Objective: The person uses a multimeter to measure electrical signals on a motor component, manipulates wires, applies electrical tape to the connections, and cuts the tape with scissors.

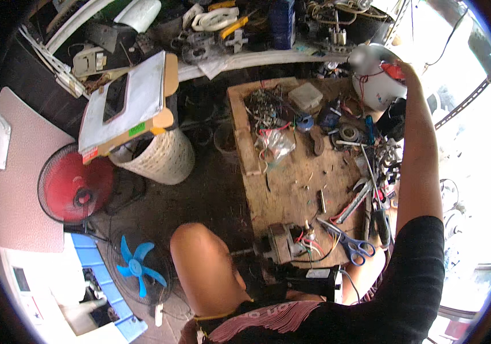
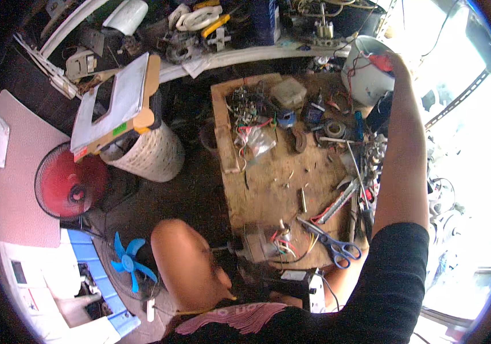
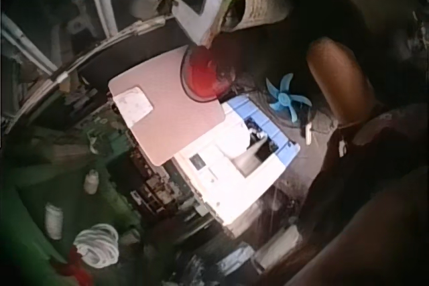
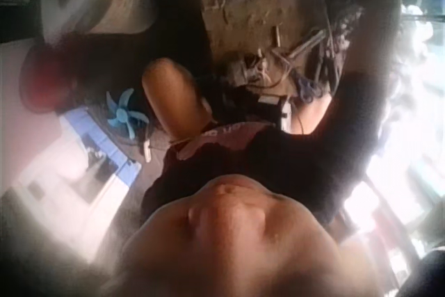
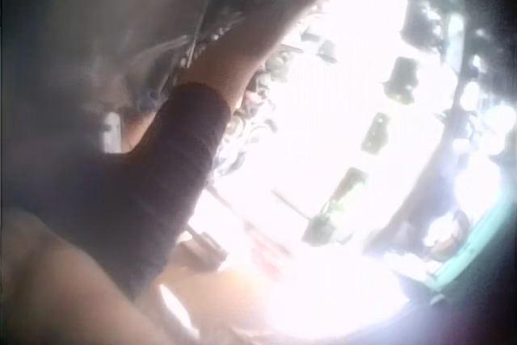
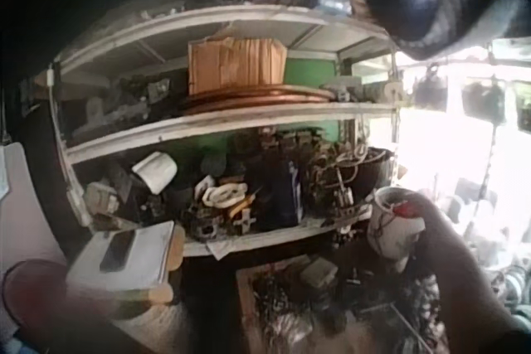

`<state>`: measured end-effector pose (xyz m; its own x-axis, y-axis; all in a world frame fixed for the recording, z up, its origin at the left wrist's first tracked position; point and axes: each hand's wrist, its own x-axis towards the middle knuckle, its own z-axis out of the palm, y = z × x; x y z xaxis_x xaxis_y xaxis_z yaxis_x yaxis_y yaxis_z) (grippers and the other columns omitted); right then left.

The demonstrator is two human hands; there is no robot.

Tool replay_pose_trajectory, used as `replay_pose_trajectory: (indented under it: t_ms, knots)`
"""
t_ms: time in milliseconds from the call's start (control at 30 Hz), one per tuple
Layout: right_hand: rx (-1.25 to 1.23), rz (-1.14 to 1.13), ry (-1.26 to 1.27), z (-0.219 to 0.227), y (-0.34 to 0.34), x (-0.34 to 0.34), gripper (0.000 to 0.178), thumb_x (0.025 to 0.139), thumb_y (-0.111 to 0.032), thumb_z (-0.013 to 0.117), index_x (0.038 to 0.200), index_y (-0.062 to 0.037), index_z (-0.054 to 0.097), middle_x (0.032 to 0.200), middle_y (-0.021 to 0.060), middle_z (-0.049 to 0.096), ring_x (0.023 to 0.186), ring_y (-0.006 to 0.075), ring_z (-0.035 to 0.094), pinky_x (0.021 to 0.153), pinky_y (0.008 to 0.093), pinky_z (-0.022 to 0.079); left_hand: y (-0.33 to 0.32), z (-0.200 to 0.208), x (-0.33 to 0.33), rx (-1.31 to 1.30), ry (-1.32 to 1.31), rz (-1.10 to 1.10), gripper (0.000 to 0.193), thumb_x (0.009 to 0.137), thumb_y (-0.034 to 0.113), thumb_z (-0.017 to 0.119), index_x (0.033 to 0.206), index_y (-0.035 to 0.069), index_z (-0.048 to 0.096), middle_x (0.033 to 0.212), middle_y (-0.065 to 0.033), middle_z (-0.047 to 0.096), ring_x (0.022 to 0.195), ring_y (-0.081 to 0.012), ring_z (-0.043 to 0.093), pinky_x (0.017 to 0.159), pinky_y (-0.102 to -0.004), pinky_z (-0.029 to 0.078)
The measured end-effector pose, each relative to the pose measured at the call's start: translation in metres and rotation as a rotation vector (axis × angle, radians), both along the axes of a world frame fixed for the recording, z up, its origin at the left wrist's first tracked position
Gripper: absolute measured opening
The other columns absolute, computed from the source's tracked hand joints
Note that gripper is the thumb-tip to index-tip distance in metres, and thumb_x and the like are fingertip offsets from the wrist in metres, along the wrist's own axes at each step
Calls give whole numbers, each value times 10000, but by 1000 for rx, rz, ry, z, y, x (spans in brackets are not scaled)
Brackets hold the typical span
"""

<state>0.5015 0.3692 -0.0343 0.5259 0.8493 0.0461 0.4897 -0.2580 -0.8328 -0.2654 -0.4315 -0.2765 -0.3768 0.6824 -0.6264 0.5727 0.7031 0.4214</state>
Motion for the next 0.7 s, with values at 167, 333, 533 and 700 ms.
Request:
replay_pose_trajectory:
  t_ms: [167, 333, 533, 700]
  knots:
    - [69, 9, -583, 9, -15, -7, 576, 874, -361, 711, 1302, -42, 496, 1244, 174, 524, 1102, 292, 528, 931, 410, 451, 32, -10, -8, -31, -9, -339, 364, 886, 132, 588, 1229, 16, 558, 1242, -127, 570, 1099, -218, 514, 908, -362, 450]
    - [171, 157, -343, 17, -56, -2, 776, 784, -320, 806, 1432, -140, 419, 1417, 192, 408, 1291, 340, 397, 1046, 467, 369, 125, -14, 2, -46, 25, -638, 393, 887, 142, 593, 1259, 24, 547, 1276, -121, 562, 1147, -216, 500, 941, -362, 438]
    - [446, 375, -652, 50, -109, -17, 587, 750, -198, 825, 1270, -141, 559, 1177, 150, 543, 1082, 264, 537, 832, 419, 503, 187, -14, 17, -98, 97, -879, 429, 888, 155, 600, 1294, 34, 533, 1317, -115, 552, 1205, -215, 483, 981, -362, 424]
    - [470, 442, -748, 64, -162, -44, 560, 752, -181, 813, 1256, -132, 574, 1139, 127, 516, 1007, 264, 544, 821, 412, 500, 203, -11, 16, -124, 154, -992, 459, 889, 165, 605, 1323, 42, 522, 1351, -109, 543, 1254, -213, 468, 1014, -362, 413]
